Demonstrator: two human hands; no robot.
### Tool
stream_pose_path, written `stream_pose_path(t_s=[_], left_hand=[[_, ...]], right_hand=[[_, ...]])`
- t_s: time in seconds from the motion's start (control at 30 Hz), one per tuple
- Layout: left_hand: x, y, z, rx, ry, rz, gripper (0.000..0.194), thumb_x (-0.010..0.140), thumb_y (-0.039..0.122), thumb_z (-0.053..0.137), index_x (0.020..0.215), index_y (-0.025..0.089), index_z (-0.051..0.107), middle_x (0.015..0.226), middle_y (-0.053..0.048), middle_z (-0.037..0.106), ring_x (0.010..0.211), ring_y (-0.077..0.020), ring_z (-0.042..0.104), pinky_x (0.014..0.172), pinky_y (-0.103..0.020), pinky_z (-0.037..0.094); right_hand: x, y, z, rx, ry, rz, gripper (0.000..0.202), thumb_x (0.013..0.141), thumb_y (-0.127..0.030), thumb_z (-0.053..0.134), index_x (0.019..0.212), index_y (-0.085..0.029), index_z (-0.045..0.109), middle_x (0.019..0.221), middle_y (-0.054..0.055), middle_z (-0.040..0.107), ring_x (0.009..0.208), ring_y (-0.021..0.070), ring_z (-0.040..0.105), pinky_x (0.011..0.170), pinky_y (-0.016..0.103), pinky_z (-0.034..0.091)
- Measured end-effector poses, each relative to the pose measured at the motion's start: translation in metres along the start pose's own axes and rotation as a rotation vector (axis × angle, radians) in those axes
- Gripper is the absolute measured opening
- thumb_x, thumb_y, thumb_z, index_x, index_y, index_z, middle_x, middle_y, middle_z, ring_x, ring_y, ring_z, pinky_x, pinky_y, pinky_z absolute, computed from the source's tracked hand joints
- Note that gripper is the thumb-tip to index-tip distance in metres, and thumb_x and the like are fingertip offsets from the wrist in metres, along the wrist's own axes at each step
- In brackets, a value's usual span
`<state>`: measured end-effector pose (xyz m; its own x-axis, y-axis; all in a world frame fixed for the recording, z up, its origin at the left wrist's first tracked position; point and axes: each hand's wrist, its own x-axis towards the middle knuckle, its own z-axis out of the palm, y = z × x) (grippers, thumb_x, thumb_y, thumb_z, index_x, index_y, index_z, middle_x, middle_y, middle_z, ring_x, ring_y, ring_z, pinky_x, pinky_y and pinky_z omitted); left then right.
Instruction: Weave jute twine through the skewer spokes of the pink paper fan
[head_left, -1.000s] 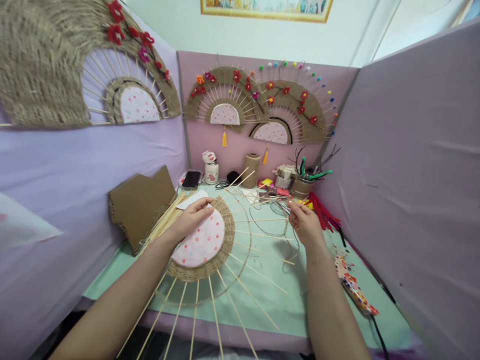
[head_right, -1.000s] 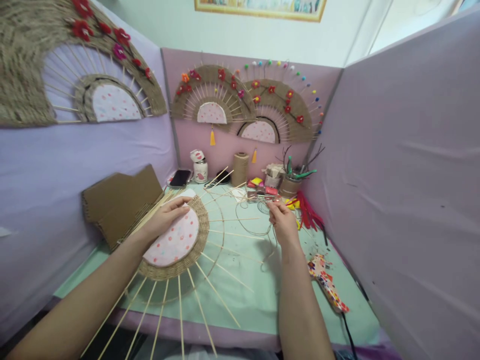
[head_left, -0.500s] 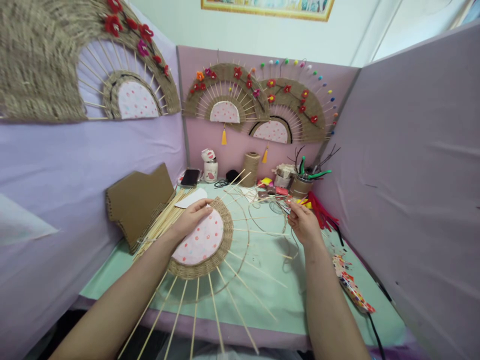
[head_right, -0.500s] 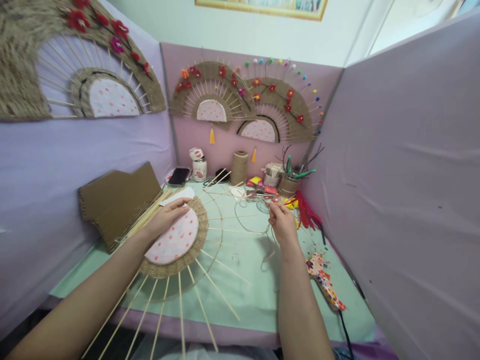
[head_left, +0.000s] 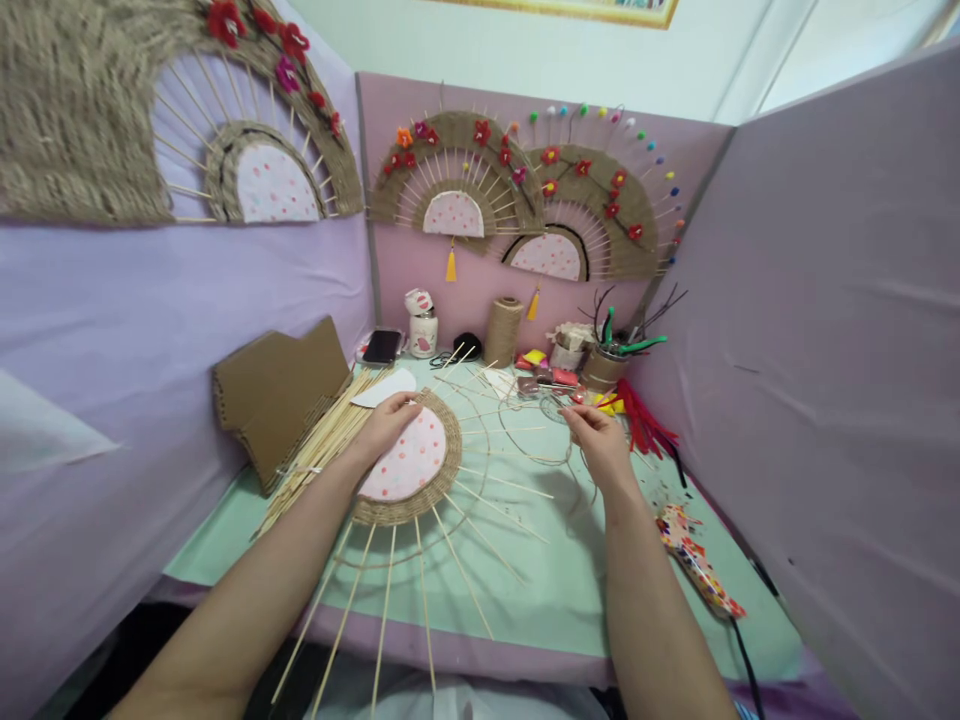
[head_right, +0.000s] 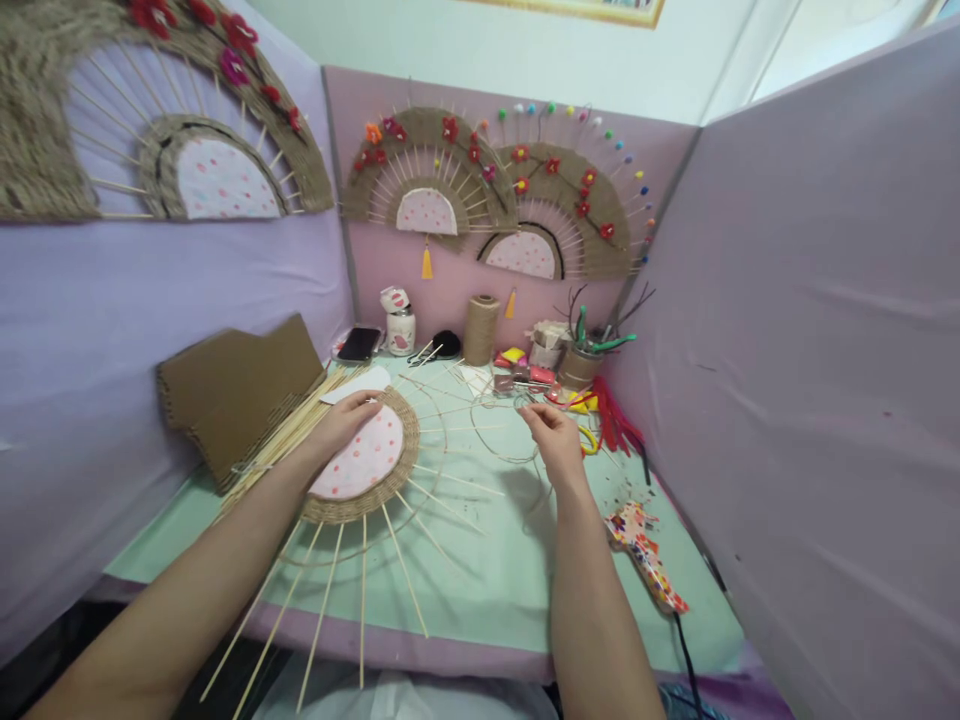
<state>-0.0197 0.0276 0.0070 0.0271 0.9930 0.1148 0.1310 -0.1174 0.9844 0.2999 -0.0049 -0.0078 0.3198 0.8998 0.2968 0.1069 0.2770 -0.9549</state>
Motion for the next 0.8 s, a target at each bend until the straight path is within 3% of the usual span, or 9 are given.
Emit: stream_pose_path(t_s=[0.5, 0.8], left_hand=[[-0.0039, -0.0007, -0.0013, -0.045, -0.023, -0.035, 0.043, 0.056, 0.044, 0.068, 0.089, 0.016, 0.062, 0.064, 0.002, 0.058, 0.056, -0.014, 0.053, 0.053, -0.025, 0.039], [-0.0032, -0.0018, -0.0002, -0.052, 0.104, -0.027, 0.041, 0.058, 0.041, 0.065, 0.091, 0.016, 0.062, 0.069, 0.001, 0.061, 0.059, -0.0143, 0.054, 0.056, -0.025, 0.04]], right_hand=[[-0.0017, -0.0024, 0.0031, 0.047, 0.071, 0.031, 0.033, 0.061, -0.047, 0.069, 0.073, -0.016, 0.064, 0.05, -0.005, 0.043, 0.046, 0.0077, 0.032, 0.044, 0.022, 0.027], [-0.0056, -0.0054, 0.0091, 0.03, -0.057, 0.073, 0.029, 0.062, -0.044, 0.068, 0.071, -0.017, 0.063, 0.05, -0.005, 0.039, 0.047, 0.0077, 0.032, 0.045, 0.022, 0.027]])
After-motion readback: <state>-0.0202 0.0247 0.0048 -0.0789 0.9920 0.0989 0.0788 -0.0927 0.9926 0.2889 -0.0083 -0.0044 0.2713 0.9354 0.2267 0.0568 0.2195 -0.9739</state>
